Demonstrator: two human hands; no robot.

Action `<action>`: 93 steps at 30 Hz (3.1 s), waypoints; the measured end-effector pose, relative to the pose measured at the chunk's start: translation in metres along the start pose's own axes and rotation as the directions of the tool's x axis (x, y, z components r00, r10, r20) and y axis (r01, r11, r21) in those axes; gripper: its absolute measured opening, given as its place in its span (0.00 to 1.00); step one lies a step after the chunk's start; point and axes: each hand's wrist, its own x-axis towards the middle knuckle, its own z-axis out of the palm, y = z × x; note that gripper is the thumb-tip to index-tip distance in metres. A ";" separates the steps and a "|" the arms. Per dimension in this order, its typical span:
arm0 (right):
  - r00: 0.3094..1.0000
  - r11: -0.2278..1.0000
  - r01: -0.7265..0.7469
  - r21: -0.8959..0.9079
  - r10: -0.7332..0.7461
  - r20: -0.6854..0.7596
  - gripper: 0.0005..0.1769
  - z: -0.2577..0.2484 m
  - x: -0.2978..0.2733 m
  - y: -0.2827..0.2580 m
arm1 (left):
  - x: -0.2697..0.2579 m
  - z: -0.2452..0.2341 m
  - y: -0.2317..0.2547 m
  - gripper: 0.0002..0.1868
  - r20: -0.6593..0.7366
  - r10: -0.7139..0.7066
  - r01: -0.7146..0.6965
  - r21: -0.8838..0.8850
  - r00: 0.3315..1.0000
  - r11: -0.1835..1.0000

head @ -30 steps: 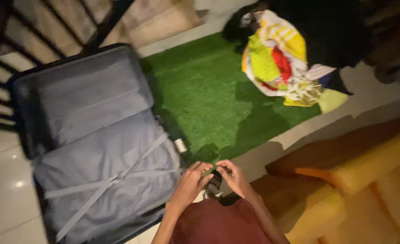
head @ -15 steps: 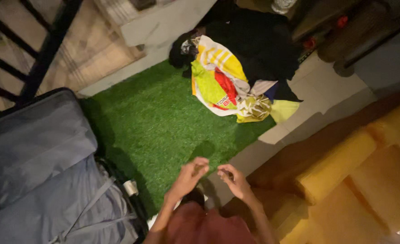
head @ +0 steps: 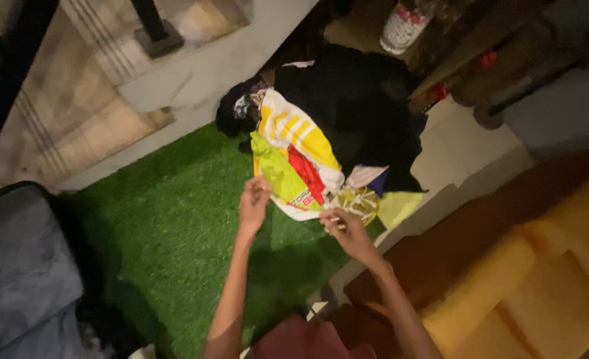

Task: The person folds a pair of light blue jeans and places them into an open suitcase. They then secure the contents with the suitcase's internal straps. Finally, they fold a yellow and red sports jersey on the floor.

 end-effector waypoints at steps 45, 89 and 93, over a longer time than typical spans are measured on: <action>0.934 0.996 0.083 -0.037 -0.065 0.350 0.14 -0.117 0.134 0.042 | -0.115 -0.025 0.238 0.11 -0.705 -0.030 -0.017 -0.060 0.709 0.998; 0.747 0.886 0.434 -0.164 -0.253 0.615 0.10 0.004 0.227 -0.214 | -0.089 -0.241 0.416 0.15 -0.294 0.275 0.054 0.767 0.915 0.640; 0.826 0.820 0.533 -0.208 -0.450 0.341 0.07 -0.008 0.250 -0.224 | -0.066 -0.255 0.412 0.15 -0.193 0.287 -0.039 0.765 0.938 0.643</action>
